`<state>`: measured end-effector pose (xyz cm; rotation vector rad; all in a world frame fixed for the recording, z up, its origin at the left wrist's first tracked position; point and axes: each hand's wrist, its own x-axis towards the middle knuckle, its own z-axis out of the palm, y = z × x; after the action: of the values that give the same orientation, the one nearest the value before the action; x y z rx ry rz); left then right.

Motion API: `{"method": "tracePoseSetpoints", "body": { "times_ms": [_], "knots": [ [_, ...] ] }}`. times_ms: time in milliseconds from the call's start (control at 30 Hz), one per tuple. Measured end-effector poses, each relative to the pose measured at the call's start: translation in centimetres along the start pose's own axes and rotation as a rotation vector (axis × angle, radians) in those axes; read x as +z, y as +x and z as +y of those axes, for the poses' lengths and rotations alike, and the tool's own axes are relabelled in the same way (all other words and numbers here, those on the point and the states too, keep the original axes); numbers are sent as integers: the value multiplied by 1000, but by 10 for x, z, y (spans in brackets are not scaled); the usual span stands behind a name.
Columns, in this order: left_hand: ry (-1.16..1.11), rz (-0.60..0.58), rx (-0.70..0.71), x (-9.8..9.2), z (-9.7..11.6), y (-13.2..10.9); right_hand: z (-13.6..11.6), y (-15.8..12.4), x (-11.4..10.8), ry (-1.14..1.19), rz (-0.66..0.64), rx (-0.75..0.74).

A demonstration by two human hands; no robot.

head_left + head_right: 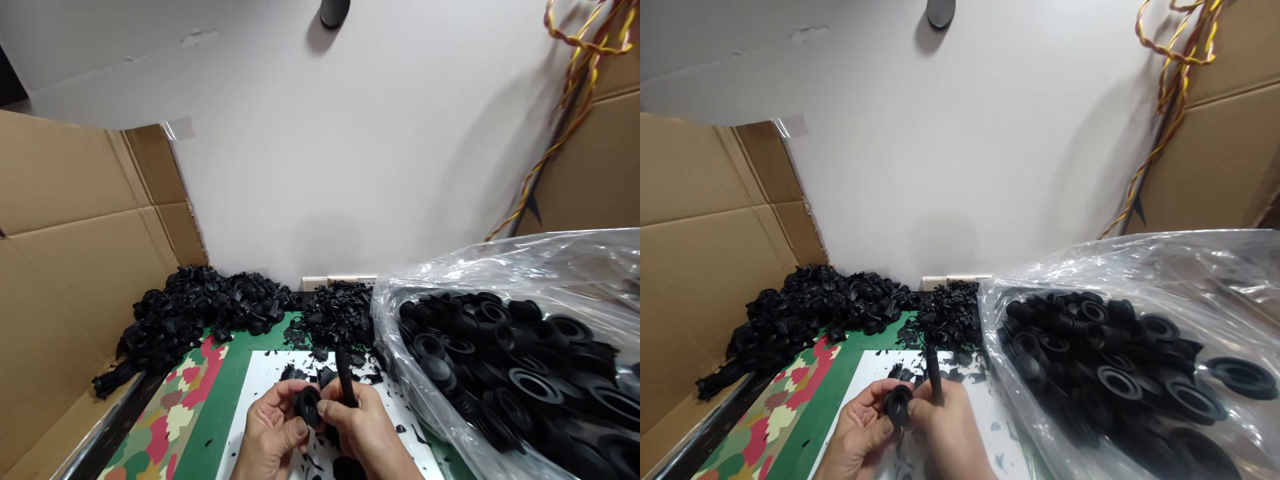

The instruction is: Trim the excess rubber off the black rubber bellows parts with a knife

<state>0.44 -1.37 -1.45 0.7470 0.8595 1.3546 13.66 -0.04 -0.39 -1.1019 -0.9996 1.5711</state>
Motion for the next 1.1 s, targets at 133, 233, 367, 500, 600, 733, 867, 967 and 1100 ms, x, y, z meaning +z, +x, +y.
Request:
{"method": "tracePoseSetpoints", "body": {
  "times_ms": [133, 233, 367, 500, 600, 733, 867, 967, 1100],
  "knots": [
    [-20, 27, -2, 0, 0, 2, 6, 5, -2, 41, -14, 49],
    [-36, 38, 10, 1, 1, 2, 8, 5, -4, 15, -9, 26],
    [-38, 34, 4, 1, 0, 2, 8, 3, -3, -15, -13, -15],
    [-41, 44, -19, 0, -3, 2, 7, 3, -1, -16, 49, -19],
    [-52, 30, -34, -1, -4, 2, 7, 4, -3, 32, 32, 13],
    [-52, 21, -40, -1, -3, 3, 6, 3, -6, 77, -27, 62],
    [-29, 14, -27, -3, -1, 3, 5, 2, -6, 99, -67, 79],
    [-10, 23, -18, -2, 1, 3, 8, 4, -5, 88, -39, 71],
    [-7, 71, -24, 3, 5, 0, 12, 11, -6, 107, 27, 96]
  ]
}}
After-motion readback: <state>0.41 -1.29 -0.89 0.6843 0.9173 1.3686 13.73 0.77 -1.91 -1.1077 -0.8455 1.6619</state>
